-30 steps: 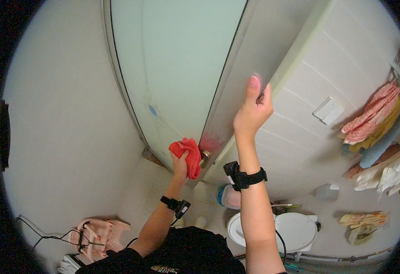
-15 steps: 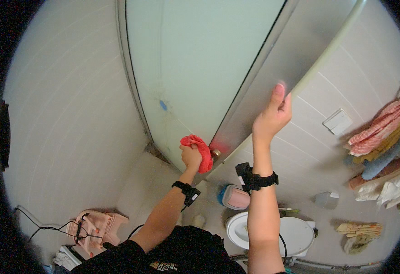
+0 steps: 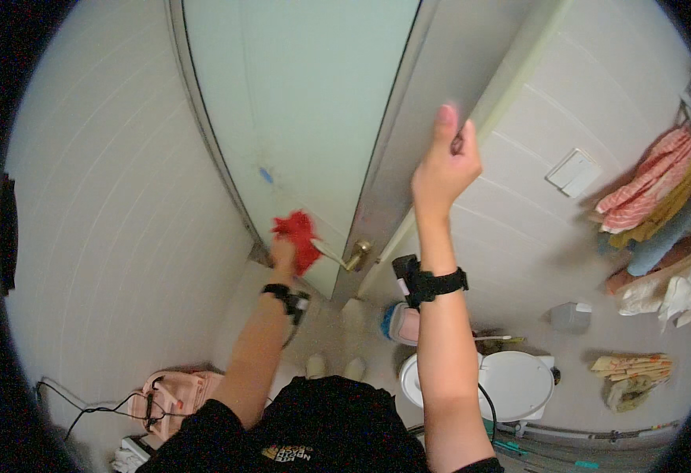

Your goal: Cleaning the glass bathroom door with a red cloth.

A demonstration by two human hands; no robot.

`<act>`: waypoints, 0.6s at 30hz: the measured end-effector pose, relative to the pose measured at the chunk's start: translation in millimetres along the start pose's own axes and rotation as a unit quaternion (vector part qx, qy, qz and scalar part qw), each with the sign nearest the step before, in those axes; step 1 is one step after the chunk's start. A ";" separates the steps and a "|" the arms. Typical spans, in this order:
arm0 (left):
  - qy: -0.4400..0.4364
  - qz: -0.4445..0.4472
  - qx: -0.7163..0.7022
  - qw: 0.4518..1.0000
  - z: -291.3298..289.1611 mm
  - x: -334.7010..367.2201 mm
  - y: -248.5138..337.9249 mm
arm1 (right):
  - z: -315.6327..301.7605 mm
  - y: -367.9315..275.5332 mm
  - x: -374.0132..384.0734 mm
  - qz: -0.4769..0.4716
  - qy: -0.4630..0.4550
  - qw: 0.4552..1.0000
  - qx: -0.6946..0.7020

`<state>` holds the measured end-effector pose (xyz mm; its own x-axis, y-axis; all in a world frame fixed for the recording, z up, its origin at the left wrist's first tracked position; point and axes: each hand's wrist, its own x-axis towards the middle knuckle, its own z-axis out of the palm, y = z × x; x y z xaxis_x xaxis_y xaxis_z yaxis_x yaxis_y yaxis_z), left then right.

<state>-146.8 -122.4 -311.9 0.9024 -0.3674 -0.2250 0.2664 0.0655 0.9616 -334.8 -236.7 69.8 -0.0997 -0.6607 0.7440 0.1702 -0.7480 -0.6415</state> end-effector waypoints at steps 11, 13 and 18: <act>-0.306 -0.054 -0.346 0.885 -68.7 -112.3 13.5 | -8.5 9.8 6.6 -0.002 -0.002 1.000 0.002; -0.306 -0.093 -0.400 0.859 -54.6 -130.8 14.8 | -8.7 14.2 6.7 0.009 -0.003 1.000 0.009; -0.294 -0.140 -0.484 0.812 -19.6 -159.4 12.0 | -1.9 10.3 0.9 0.014 -0.008 0.999 0.027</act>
<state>-280.8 -44.8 -267.6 0.5186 -0.8546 -0.0268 0.8319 0.4972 0.2463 -335.0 -245.1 63.5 -0.0782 -0.6791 0.7298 0.2262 -0.7251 -0.6505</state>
